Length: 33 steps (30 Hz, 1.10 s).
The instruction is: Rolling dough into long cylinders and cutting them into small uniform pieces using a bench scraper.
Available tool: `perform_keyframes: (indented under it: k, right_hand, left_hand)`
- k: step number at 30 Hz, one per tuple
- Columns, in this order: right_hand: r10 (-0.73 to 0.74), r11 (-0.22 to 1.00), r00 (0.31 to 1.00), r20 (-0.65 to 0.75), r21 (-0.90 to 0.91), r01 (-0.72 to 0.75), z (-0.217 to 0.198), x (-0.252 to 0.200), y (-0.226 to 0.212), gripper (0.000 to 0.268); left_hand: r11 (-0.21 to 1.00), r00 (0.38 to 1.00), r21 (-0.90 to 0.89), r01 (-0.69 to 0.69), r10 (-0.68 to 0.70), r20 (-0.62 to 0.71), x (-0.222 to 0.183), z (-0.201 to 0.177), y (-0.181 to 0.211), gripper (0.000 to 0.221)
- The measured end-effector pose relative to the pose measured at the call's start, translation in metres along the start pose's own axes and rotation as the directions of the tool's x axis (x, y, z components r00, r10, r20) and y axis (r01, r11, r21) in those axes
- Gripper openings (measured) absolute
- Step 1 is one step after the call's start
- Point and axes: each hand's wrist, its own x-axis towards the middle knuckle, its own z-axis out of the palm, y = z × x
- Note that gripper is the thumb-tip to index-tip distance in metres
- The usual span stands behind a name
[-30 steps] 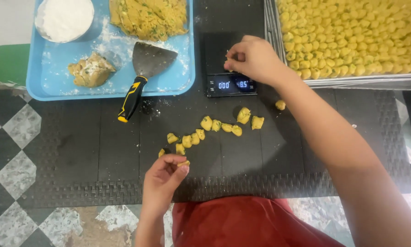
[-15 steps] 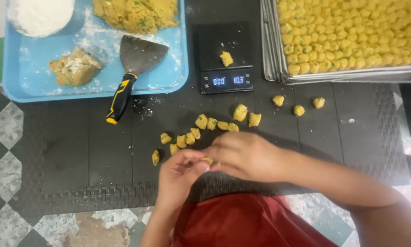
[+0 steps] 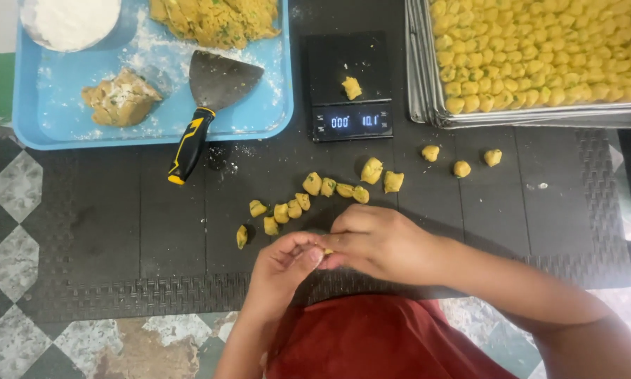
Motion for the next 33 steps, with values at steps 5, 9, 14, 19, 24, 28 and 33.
perform_keyframes:
  k: [5, 9, 14, 19, 24, 28, 33]
  right_hand:
    - [-0.045, 0.983, 0.998, 0.037, -0.178, 0.051, 0.007, 0.004, -0.007, 0.035]
    - [-0.056, 0.998, 0.991, 0.118, -0.017, 0.059, -0.008, 0.022, -0.010, 0.053]
    - [0.205, 0.954, 0.978, -0.036, -0.215, -0.208, -0.059, 0.059, 0.045, 0.036]
    - [0.112, 0.758, 0.990, -0.085, -0.637, -0.140, -0.065, 0.048, 0.178, 0.031]
    - [0.071, 0.607, 0.997, 0.018, -0.794, -0.029, -0.061, 0.042, 0.223, 0.014]
    - [0.137, 0.695, 0.981, -0.141, -0.691, -0.196, -0.072, 0.036, 0.217, 0.016]
    - [0.591, 0.802, 0.770, -0.240, 0.068, -0.594, -0.092, 0.001, 0.110, 0.017]
  left_hand:
    - [0.983, 0.975, 0.015, 0.182, -0.179, -0.131, -0.006, -0.003, 0.001, 0.034]
    - [0.991, 0.985, 0.022, 0.131, -0.128, -0.117, -0.002, 0.000, 0.006, 0.019]
    - [0.991, 0.952, 0.025, -0.128, 0.130, -0.278, -0.002, -0.025, 0.011, 0.019]
    - [0.938, 0.844, 0.334, -0.087, 0.247, -0.476, -0.032, -0.063, 0.037, 0.023]
    - [0.721, 0.821, 0.675, 0.158, 0.284, -0.496, -0.046, -0.070, 0.036, 0.035]
    - [0.333, 0.903, 0.935, 0.119, 0.356, -0.241, -0.026, -0.076, 0.018, 0.048]
    - [0.215, 0.942, 0.976, -0.037, 0.333, -0.038, 0.005, -0.082, 0.046, 0.021]
